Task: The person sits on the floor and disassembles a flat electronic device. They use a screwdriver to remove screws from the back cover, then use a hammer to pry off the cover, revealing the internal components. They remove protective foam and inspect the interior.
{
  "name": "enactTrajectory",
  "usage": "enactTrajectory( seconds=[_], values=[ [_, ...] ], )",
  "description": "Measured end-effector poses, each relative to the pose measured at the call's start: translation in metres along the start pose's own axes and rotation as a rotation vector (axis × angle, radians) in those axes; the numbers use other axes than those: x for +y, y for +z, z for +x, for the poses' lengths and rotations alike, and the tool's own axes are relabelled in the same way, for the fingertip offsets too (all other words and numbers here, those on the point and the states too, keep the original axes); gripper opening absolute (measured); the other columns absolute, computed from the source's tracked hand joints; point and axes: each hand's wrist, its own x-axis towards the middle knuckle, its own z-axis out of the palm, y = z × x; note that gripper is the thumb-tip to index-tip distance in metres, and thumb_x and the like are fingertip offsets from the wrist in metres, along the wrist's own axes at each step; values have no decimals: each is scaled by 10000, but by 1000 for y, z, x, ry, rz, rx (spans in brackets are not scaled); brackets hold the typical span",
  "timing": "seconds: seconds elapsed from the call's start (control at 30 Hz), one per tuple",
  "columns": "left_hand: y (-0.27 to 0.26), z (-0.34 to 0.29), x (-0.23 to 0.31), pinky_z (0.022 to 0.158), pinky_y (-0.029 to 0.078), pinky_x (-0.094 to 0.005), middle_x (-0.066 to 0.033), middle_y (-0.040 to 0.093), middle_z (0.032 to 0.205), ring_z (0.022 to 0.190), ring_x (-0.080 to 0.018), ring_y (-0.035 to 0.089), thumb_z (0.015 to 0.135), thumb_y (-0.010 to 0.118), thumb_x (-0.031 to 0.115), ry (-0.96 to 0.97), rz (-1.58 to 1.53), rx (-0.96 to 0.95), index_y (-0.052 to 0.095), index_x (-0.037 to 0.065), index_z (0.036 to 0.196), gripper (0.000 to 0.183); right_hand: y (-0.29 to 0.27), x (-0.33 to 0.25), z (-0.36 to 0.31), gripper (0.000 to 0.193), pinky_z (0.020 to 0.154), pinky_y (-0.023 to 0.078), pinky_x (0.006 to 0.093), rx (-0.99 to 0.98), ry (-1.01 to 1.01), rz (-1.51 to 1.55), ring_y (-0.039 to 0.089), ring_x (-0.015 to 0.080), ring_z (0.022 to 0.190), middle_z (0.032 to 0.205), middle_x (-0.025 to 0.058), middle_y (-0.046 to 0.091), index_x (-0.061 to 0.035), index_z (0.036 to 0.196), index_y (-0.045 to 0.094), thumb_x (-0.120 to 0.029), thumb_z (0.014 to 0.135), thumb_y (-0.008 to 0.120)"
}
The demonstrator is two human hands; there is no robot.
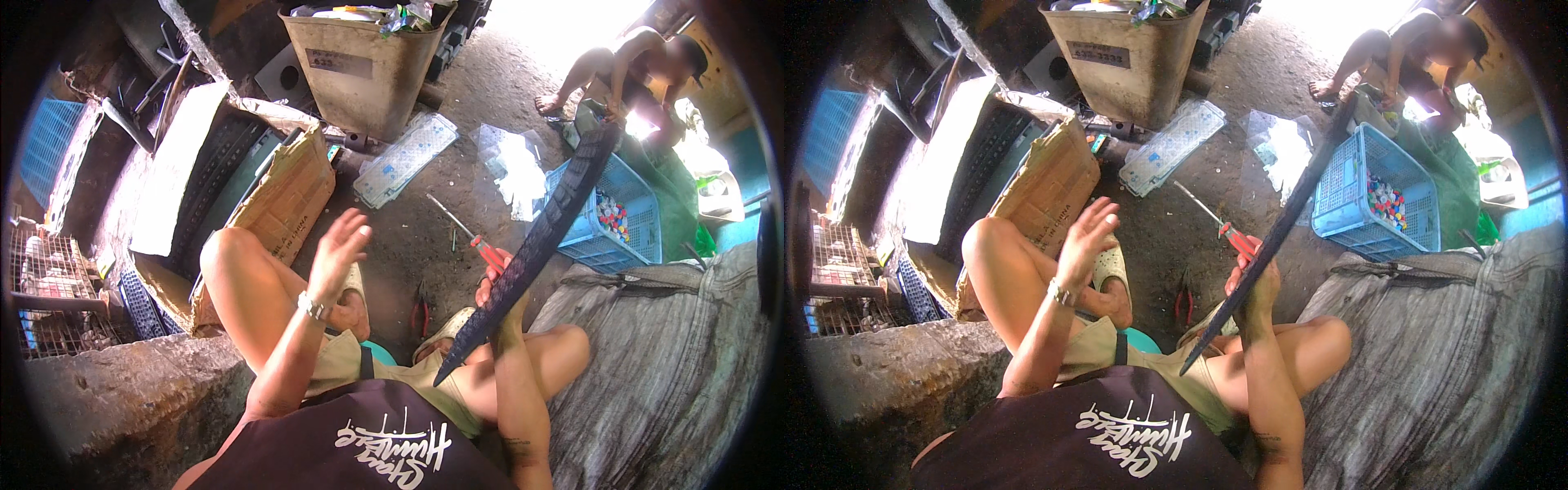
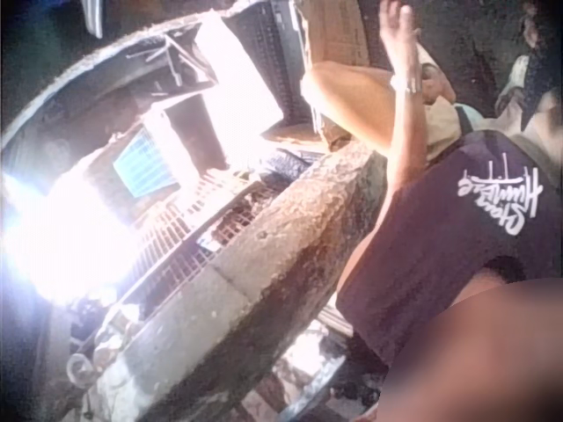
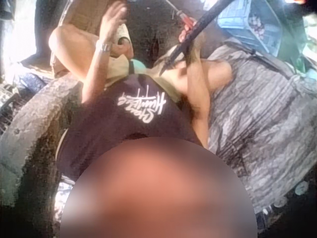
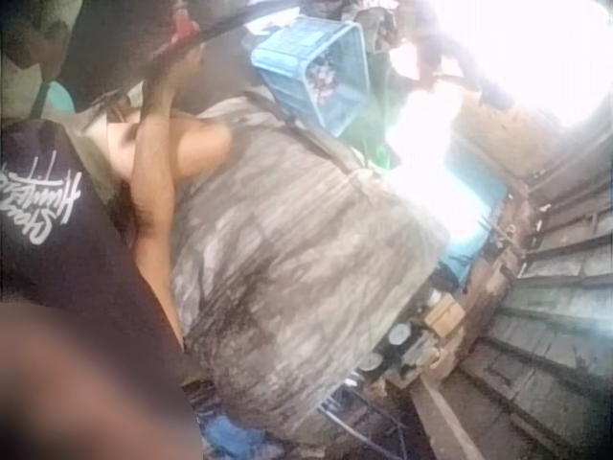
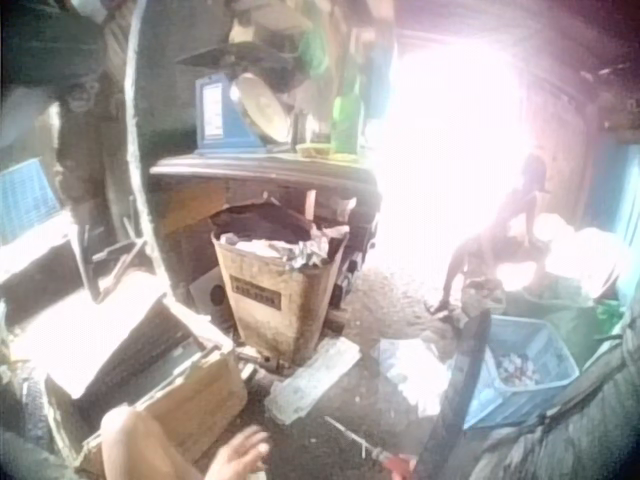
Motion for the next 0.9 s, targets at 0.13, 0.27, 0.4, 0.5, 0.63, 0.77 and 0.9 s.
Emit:
enactTrajectory(
  seconds=[0.13, 0.27, 0.4, 0.5, 0.63, 0.77, 0.9],
  values=[
    [46, -25, 4, 1095, 412, -419, -118, 467, 1517, 1370, -248, 464, 1006, 582, 422, 136, -48, -472, 373, 43, 1522, 673, 9, 6, 0, 293, 673, 512, 276, 250, -111, -211, 617, 139, 757, 923, 44, 634, -66, 1208, 570, -304, 1064, 478],
    [79, -31, -2, 1166, 309, -398, -117, 413, 1555, 1399, -235, 416, 1004, 607, 365, 9, -390, -616, 325, 17, 1539, 697, 18, 11, -4, 264, 899, 467, 272, 284, -182, -577, 594, 125, 975, 1072, 48, 661, -54, 1213, 595, -251, 1072, 492],
    [86, -34, -9, 1080, 416, -423, -116, 548, 1419, 1274, -262, 537, 1000, 555, 484, -273, -710, -465, 455, 51, 1454, 636, 25, 12, -11, 332, 986, 435, 279, 192, -250, -692, 579, 139, 1079, 1140, 82, 658, -13, 1259, 592, -273, 1072, 506],
    [83, -34, -15, 1024, 449, -360, -97, 579, 1345, 1211, -208, 561, 1012, 542, 493, -359, -831, -346, 474, 33, 1412, 613, 28, 13, -15, 332, 1000, 447, 295, 174, -255, -554, 586, 151, 1101, 1206, 106, 655, 21, 1276, 570, -232, 1074, 496],
    [80, -29, -28, 896, 498, -331, -66, 611, 1185, 1059, -157, 595, 992, 551, 554, -351, -582, -210, 553, 48, 1281, 583, 25, 21, -14, 311, 989, 426, 272, 206, -169, -632, 554, 130, 1086, 1149, 73, 642, 3, 1258, 593, -230, 1072, 505],
    [77, -18, -48, 843, 510, -318, -46, 636, 1056, 969, -150, 620, 999, 527, 566, -443, -567, -268, 566, 35, 1291, 607, 11, 24, -7, 305, 956, 432, 269, 248, -55, -741, 557, 123, 1062, 1145, 72, 644, -3, 1246, 602, -229, 1070, 497],
    [78, 31, -87, 832, 520, -352, -141, 675, 1196, 1035, -159, 628, 997, 467, 622, -114, -993, -530, 501, 34, 1411, 720, -10, 11, -5, 299, 926, 452, 278, 352, 71, -705, 582, 144, 1027, 1117, 83, 652, -11, 1220, 607, -241, 1064, 497]
  ],
)
